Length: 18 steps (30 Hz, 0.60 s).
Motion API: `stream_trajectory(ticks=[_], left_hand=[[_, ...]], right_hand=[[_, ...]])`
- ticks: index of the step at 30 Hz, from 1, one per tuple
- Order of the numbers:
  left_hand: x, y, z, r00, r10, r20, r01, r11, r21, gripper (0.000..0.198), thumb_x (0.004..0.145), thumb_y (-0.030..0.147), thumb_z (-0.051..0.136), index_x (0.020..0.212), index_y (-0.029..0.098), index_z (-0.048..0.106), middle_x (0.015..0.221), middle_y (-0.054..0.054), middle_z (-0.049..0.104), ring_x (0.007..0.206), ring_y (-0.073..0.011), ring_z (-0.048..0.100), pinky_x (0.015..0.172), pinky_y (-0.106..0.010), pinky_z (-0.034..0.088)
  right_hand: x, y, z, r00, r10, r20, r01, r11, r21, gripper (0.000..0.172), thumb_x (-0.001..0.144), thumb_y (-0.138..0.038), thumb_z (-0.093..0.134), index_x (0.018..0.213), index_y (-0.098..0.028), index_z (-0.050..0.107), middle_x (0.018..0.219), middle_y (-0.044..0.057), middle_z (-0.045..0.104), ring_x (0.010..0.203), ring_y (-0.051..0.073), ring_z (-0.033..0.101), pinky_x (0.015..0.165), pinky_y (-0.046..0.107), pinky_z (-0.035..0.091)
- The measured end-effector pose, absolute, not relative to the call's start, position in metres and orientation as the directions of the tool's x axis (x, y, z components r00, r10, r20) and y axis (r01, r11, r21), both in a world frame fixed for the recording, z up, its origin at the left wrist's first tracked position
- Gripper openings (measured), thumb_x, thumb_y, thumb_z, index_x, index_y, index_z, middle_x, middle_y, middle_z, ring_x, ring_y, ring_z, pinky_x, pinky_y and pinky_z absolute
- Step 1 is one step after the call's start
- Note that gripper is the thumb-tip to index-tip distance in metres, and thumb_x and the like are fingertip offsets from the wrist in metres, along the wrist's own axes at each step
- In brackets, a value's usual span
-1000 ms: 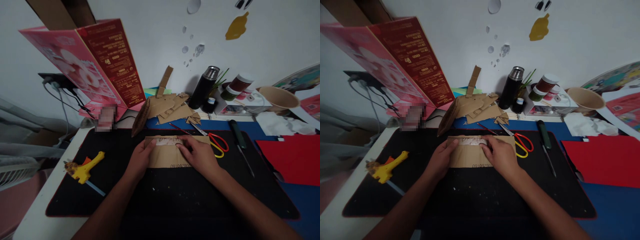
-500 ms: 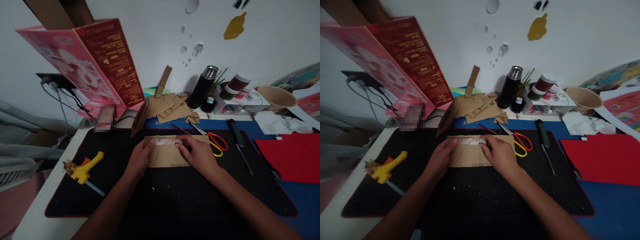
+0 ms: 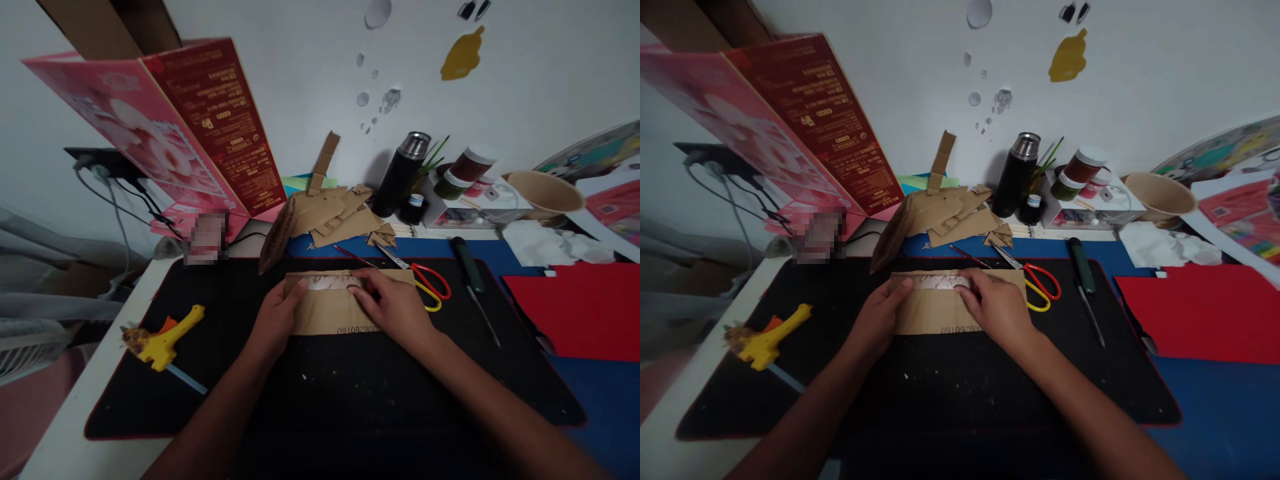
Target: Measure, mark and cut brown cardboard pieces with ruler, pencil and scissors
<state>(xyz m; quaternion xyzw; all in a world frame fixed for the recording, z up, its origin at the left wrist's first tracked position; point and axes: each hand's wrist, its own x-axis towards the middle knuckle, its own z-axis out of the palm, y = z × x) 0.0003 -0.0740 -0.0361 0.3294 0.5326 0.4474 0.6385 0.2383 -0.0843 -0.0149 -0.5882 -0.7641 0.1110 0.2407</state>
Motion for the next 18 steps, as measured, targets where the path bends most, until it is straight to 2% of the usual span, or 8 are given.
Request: stream_trajectory(ticks=[12,18], left_hand=[[0.0001,-0.0747,-0.0344,-0.012,0.918,-0.396,-0.175,0.388,0.905,0.076,0.064,0.078,0.092,0.109,0.017,0.083,0.103,-0.011,0.085,0.092,-0.0325,0.078,0.081,-0.039,0.060],[0.0004,-0.0745,-0.0327,-0.033,0.916,-0.401,-0.155,0.391,0.907,0.079,0.063,0.077,0.092,0.111,0.016,0.082,0.102,-0.012,0.085,0.093,-0.0335,0.079,0.081,-0.039,0.060]], right_hand=[[0.2373,-0.0834,-0.0107,-0.187,0.962,0.199,0.849,0.260,-0.460,0.029,0.105,-0.037,0.063,0.126,-0.023,0.077,0.078,0.002,0.080,0.066,0.023,0.074,0.063,0.031,0.047],[0.2376,-0.0847,-0.0131,-0.165,0.958,0.235,0.773,0.273,-0.572,0.031,0.105,-0.040,0.065,0.124,-0.020,0.079,0.077,0.002,0.077,0.066,0.021,0.071,0.064,0.031,0.047]])
